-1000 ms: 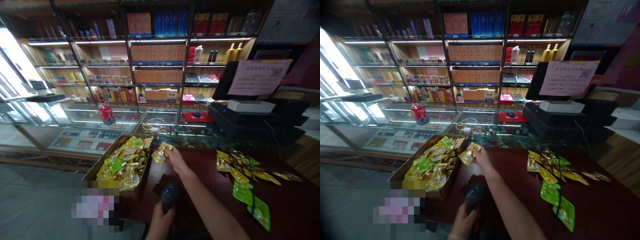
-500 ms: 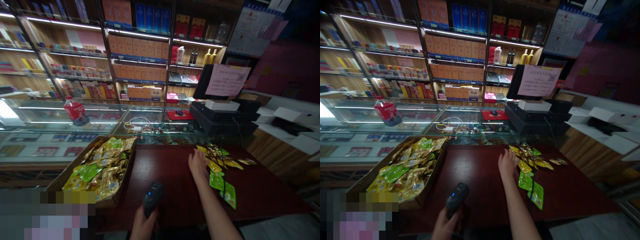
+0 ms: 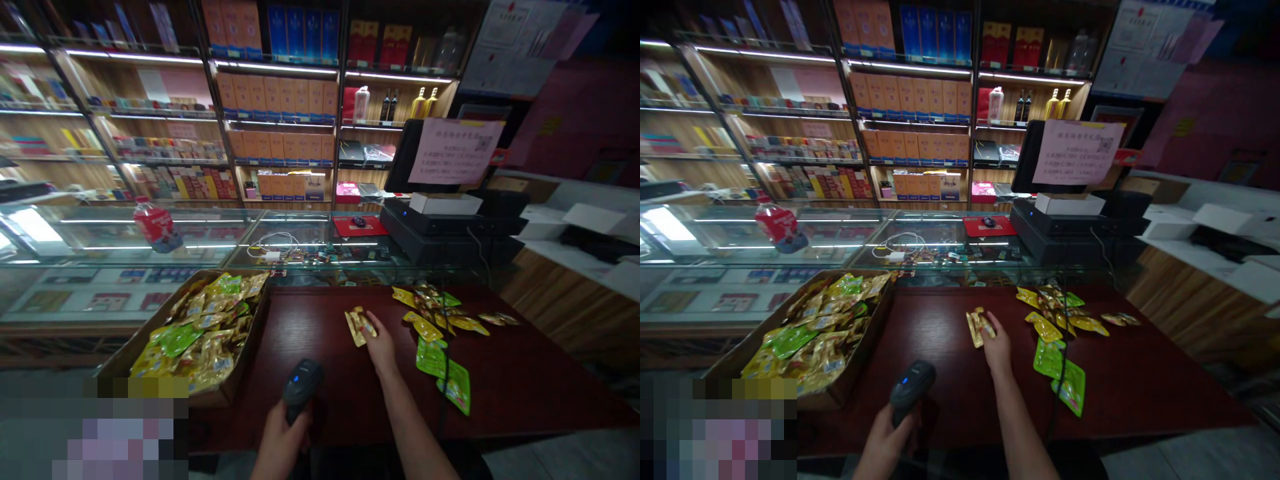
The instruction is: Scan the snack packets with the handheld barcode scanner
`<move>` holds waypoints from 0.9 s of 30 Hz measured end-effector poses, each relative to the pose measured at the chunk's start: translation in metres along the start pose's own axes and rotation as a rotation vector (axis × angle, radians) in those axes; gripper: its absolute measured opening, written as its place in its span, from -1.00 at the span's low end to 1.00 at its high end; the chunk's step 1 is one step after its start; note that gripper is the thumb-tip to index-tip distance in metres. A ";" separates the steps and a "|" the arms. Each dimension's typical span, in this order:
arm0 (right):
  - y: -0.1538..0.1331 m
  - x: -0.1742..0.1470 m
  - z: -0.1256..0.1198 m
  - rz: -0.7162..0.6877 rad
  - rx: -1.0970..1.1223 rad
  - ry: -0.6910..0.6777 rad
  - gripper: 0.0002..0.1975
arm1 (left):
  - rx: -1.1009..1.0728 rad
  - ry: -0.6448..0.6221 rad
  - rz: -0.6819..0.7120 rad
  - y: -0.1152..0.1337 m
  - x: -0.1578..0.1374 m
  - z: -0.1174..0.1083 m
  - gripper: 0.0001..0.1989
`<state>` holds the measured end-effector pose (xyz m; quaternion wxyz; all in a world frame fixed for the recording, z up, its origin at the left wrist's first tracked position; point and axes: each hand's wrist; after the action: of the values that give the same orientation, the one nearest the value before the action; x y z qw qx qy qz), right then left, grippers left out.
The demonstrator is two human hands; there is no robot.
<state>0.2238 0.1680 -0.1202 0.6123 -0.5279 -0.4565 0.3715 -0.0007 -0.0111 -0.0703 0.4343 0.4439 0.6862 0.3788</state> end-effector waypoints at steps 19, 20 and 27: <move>-0.006 -0.016 0.007 0.208 0.563 -0.092 -0.49 | 0.035 -0.144 0.082 0.029 -0.007 0.014 -0.79; -0.007 -0.016 0.007 0.213 0.578 -0.090 -0.49 | 0.035 -0.144 0.082 0.029 -0.006 0.015 -0.78; -0.015 -0.020 0.005 0.196 0.626 -0.106 -0.51 | 0.011 -0.171 0.084 0.032 -0.008 0.015 -0.75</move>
<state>0.2122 0.1488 -0.1087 0.6815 -0.3353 -0.2985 0.5779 0.0245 -0.0062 -0.0440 0.4723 0.5055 0.6295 0.3536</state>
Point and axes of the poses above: each hand's wrist, its own x-axis towards the middle knuckle, its own z-axis out of the palm, y = z × x, and after that the axes turned 15 degrees about x, right-handed
